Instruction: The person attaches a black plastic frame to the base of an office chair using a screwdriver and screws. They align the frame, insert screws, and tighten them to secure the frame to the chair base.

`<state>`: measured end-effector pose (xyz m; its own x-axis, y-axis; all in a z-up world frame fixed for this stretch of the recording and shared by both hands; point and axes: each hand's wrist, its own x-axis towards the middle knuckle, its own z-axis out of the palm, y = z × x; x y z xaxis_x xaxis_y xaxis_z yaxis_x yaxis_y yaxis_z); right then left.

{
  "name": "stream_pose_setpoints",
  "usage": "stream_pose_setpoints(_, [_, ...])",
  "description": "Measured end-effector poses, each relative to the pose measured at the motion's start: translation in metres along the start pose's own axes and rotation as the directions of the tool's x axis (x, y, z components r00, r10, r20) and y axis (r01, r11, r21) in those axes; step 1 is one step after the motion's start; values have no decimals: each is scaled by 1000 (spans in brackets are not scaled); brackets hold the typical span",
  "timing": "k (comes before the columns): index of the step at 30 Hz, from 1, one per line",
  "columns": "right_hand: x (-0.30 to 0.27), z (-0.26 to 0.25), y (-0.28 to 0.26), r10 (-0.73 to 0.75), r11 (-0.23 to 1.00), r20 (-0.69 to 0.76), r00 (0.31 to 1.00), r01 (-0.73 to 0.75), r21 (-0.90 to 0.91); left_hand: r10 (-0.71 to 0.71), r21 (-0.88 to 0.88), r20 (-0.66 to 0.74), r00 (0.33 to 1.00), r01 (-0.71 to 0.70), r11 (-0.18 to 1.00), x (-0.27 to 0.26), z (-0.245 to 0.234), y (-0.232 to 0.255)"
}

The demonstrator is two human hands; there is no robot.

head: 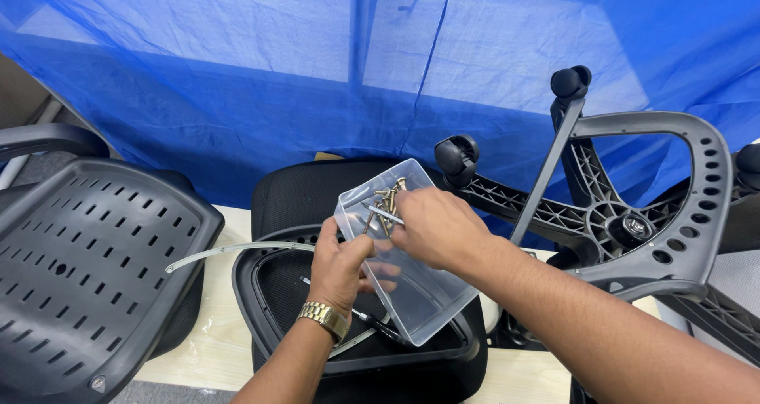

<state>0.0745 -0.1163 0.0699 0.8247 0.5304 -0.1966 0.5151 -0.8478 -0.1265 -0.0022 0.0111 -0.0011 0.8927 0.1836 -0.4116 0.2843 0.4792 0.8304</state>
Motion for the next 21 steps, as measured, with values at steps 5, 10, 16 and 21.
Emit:
stream_pose_setpoints(5, [-3,-16,-2,57,982,-81,995,-41,183,-29,13,1,1000,29,1000,2,-3,3])
stream_pose_setpoints(10, [-5,-25,3,121,920,-84,989,-80,384,-28,24,-12,1000,28,999,2,-12,5])
stream_pose_setpoints(16, [-13,-36,5,330,711,86,940,-307,632,-38,37,-108,993,42,998,12,-30,3])
stream_pose_setpoints(21, [-23,-54,19,405,573,90,910,-329,751,-95,-16,-213,973,93,996,33,-42,-3])
